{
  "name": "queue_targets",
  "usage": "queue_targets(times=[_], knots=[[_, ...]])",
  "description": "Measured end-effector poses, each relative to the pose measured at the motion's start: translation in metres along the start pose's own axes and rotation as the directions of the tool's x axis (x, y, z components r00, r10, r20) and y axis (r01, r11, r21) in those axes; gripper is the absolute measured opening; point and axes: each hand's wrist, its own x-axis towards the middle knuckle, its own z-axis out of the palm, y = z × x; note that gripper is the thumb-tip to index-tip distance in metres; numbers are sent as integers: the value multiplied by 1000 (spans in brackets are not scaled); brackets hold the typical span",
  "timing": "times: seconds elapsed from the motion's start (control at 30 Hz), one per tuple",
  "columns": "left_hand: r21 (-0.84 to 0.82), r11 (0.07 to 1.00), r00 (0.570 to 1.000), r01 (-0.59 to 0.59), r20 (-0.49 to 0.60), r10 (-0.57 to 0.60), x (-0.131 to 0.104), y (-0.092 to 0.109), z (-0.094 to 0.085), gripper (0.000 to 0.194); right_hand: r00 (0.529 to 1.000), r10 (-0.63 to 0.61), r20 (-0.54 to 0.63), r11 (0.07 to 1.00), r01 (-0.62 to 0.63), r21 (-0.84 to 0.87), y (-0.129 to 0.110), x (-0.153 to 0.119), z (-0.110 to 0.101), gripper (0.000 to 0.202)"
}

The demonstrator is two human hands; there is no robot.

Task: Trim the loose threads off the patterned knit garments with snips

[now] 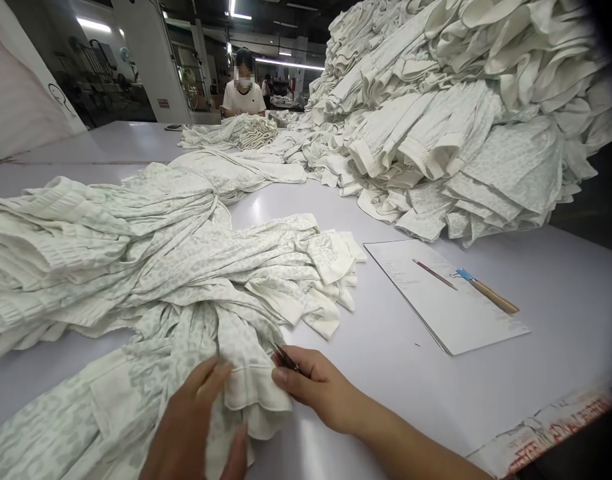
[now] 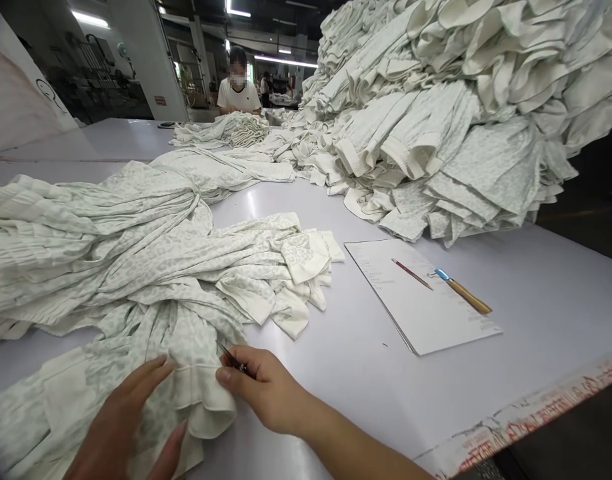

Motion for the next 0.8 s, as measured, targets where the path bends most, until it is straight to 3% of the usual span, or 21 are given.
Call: queue_targets(times=[0.13, 0.27, 0.4, 0.47, 0.53, 0.6, 0.63, 0.67, 0.73, 0.8], knots=[[10, 984, 984, -176, 24, 176, 21, 10, 10, 42, 999, 28, 19, 996, -29, 88, 5, -1, 2, 35], [-59, 982, 981, -179, 69, 183, 22, -1, 21, 47, 999, 50, 16, 988, -52, 146, 7, 1, 1, 41], [-318, 948, 996, -30, 67, 54, 20, -6, 19, 39, 997, 76, 8, 987, -76, 139, 9, 4, 0, 43], [-445, 882, 982, 156, 162, -93, 21, -2, 13, 24, 996, 91, -10, 990, -89, 106, 10, 6, 0, 42], [-538, 726, 901, 428, 317, -296, 22, 5, 5, 17, 994, 93, -49, 995, -91, 40, 10, 6, 1, 39], [-589, 475, 754, 654, 455, -474, 24, 13, -1, 23, 990, 71, -126, 996, -76, -38, 7, 2, 2, 33], [-590, 383, 692, 711, 490, -530, 25, 16, -4, 26, 983, 48, -178, 994, -64, -90, 4, -1, 4, 28], [-585, 344, 659, 734, 494, -567, 26, 19, -6, 28, 973, 6, -231, 986, -45, -161, 1, -5, 5, 24], [-581, 315, 635, 751, 503, -586, 27, 22, -7, 31, 957, -112, -267, 942, 17, -335, -7, -14, 9, 18], [-603, 276, 637, 749, 540, -550, 27, 21, -7, 31, 965, -208, -158, 862, 104, -497, -13, -20, 13, 15]])
